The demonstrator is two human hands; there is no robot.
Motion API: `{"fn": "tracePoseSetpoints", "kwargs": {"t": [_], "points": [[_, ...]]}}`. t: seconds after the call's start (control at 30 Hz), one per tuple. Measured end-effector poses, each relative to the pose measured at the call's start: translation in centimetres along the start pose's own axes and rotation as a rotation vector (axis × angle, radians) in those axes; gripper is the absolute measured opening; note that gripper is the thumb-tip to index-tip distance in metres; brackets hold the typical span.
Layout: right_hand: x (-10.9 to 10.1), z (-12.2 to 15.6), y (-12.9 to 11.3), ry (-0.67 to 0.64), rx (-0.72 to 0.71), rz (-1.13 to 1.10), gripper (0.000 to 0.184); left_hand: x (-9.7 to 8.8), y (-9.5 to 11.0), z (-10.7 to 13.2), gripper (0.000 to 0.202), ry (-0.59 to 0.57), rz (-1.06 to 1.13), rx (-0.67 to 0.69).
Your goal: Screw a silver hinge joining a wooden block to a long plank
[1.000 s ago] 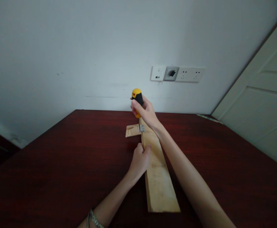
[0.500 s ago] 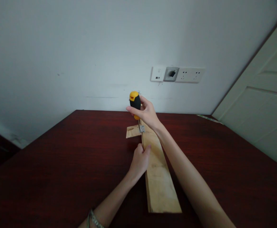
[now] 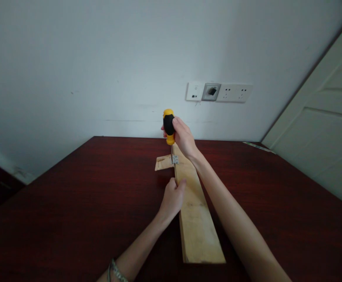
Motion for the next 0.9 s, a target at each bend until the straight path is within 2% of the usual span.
{"fn": "tracePoseSetpoints", "kwargs": {"t": [0.17, 0.37, 0.63, 0.77, 0.9], "points": [[-0.1, 0.3, -0.8, 0.065, -0.064, 0.071, 0.049, 0.1, -0.1, 0.0, 0.022, -0.004, 0.011, 0.005], [0.5, 0.8, -1.7, 0.047, -0.062, 0.176, 0.037, 0.1, -0.1, 0.0, 0.023, -0.002, -0.004, 0.005], [0.3, 1.0, -2.4, 0.079, -0.135, 0.135, 0.049, 0.2, -0.3, -0.1, 0.023, -0.007, 0.007, 0.001], [-0.1, 0.9, -2.3, 0.115, -0.155, 0.174, 0.043, 0.1, -0.2, -0.1, 0.022, 0.002, 0.015, -0.003], [0.0, 0.3, -1.2, 0.022, -0.096, 0.055, 0.041, 0.1, -0.4, -0.1, 0.023, 0.007, 0.002, -0.005]]}}
Point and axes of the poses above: each hand's wrist, its own z-axis away from the middle knuckle, its own x-axis out of the palm, y = z × x, the point moved 9 cm from there along -z, towards the middle knuckle, and after that the axes turned 4 degrees about y, right-handed, at the moved point
